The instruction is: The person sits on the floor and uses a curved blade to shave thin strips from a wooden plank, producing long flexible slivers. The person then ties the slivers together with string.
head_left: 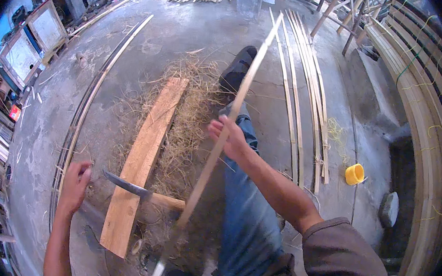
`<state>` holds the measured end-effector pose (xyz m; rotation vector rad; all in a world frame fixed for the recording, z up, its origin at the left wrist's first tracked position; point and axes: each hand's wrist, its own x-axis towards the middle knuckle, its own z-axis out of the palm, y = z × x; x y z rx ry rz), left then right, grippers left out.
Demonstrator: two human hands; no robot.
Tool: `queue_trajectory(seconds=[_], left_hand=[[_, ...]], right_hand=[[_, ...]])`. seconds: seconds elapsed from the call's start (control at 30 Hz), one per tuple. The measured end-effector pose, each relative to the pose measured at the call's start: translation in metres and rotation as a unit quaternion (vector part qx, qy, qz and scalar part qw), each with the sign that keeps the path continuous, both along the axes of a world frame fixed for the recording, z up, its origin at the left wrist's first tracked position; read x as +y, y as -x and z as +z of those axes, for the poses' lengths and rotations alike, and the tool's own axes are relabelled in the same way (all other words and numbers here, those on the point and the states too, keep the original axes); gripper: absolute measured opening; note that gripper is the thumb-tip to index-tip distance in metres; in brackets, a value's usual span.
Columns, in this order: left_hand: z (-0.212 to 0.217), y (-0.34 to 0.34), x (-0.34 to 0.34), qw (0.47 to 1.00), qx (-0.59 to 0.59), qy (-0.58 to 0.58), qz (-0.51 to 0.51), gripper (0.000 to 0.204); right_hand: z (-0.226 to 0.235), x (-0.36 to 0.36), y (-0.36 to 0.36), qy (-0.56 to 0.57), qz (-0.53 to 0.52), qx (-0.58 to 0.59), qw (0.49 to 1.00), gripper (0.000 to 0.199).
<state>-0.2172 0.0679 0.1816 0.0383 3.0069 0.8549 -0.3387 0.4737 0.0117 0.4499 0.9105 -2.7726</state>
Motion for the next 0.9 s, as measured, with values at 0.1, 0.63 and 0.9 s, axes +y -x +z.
queue_trajectory(seconds=[0.1,0.63,0.9], left_hand=[[-0.029,-0.047,-0.042,0.994,-0.044,-0.061,0.083,0.027],[-0.122,-0.178,0.130,0.879,-0.388,-0.276,0.008,0.032],[-0.110,-0.126,0.272,0.920,-0.162,-0.337,-0.115,0.030]], right_hand=[[-0.039,-0.002,-0.023,-0.049,0.053,-0.024,0.997,0.023],[-0.028,0.045,-0.082,-0.157,-0.024,-0.086,0.984,0.039],[0.058,-0.019,-0.235,-0.256,0.037,0.022,0.966,0.043]])
